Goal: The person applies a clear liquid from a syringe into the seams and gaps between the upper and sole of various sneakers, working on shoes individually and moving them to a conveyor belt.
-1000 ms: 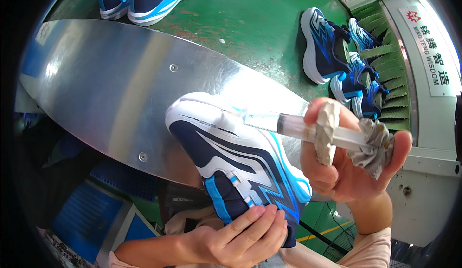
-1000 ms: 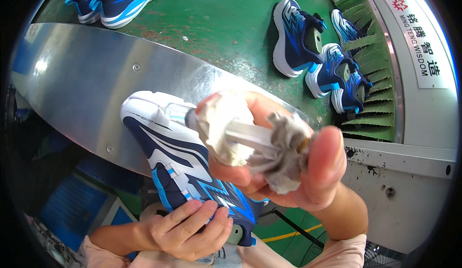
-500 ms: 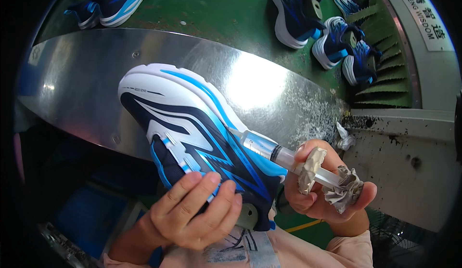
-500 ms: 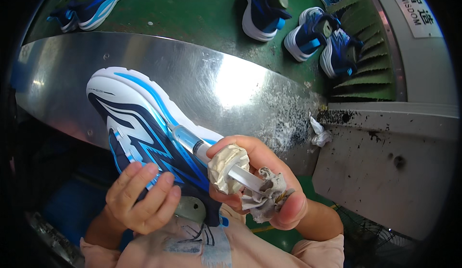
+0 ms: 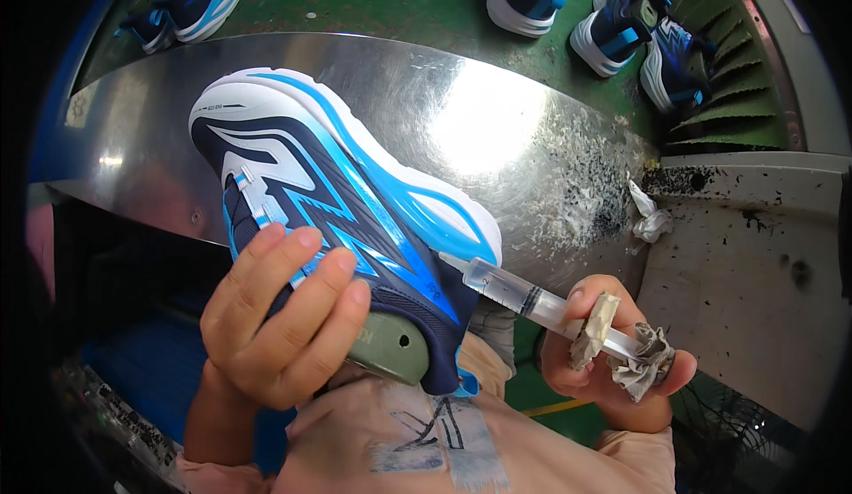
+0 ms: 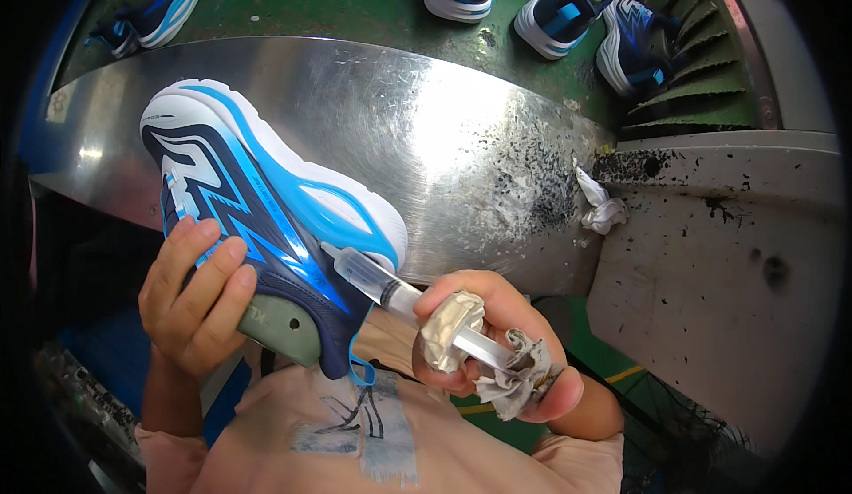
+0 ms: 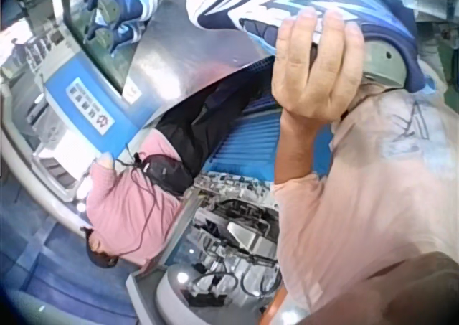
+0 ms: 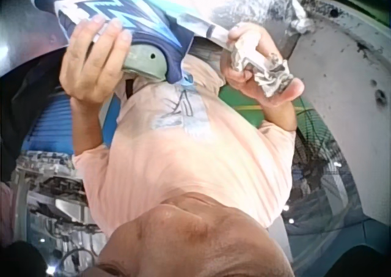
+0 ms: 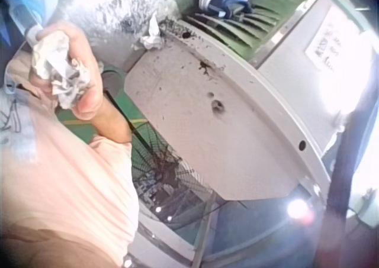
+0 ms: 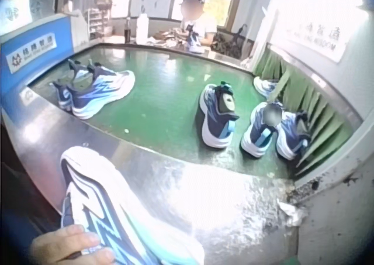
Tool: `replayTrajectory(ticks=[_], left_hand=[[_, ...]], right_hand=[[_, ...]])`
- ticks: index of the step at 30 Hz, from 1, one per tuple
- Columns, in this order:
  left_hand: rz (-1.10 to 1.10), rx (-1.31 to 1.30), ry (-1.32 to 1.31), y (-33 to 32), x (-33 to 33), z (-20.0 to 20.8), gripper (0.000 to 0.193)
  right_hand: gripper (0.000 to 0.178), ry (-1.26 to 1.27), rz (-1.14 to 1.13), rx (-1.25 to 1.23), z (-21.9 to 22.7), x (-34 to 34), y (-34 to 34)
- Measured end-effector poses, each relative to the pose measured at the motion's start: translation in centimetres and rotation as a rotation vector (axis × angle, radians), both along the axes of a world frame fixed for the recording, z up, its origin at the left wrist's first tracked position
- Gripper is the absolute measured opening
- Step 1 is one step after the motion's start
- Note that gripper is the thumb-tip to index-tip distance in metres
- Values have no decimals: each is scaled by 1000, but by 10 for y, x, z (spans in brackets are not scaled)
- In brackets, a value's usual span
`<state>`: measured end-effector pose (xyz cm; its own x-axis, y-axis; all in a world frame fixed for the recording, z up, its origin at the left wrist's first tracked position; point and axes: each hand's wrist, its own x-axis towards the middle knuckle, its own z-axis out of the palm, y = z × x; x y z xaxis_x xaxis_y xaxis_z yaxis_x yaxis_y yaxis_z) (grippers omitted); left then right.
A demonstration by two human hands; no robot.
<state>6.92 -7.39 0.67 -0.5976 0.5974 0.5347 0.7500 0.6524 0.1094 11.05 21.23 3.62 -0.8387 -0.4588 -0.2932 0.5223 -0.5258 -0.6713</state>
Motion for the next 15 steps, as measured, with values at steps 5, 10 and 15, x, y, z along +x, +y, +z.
replayTrajectory(ticks=[5, 10, 15], left_hand=[[5, -55, -24, 7, -4, 9, 21], [3, -92, -42, 10, -8, 13, 22], [-20, -130, -71, 12, -12, 18, 30]], right_hand=[[118, 36, -9, -80, -21, 8, 20], [116, -1, -39, -113, -28, 12, 24], [117, -94, -9, -61, -22, 12, 30]])
